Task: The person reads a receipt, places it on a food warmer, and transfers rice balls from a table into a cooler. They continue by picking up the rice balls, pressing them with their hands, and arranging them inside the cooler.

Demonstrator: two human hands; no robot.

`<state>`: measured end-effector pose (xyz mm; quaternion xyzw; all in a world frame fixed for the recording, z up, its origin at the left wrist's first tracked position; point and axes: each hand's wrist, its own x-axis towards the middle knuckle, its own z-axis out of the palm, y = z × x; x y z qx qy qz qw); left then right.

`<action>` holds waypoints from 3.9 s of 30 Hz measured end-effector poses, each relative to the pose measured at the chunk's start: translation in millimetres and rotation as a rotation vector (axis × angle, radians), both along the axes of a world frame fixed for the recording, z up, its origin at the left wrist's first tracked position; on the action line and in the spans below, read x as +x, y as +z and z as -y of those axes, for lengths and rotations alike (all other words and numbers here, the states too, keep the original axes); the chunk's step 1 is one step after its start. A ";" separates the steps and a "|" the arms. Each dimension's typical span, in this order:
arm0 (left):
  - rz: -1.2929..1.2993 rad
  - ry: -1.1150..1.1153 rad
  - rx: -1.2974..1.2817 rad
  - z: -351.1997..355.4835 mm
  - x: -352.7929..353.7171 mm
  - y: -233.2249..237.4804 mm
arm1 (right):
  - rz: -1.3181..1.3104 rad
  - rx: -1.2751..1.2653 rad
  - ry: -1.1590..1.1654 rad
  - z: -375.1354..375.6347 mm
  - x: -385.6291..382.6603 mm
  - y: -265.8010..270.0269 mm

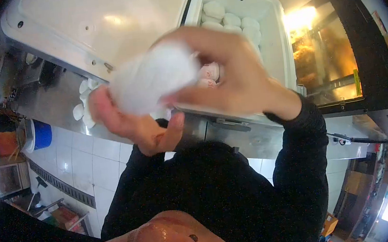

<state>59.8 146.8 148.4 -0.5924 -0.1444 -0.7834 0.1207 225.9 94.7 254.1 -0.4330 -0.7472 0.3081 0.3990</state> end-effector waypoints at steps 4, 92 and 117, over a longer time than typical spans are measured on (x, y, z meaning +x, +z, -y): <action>0.419 -0.097 -0.195 -20.3 -38.6 -26.4 | -0.478 0.102 -0.421 -35.3 66.6 -18.1; 0.255 -1.520 -1.026 70.3 -2.2 -37.5 | 0.594 -0.194 -0.943 -205.2 177.1 -232.5; 0.119 -0.542 -0.356 29.4 -49.8 -1.3 | -0.029 -0.569 -0.344 -50.3 118.2 -89.4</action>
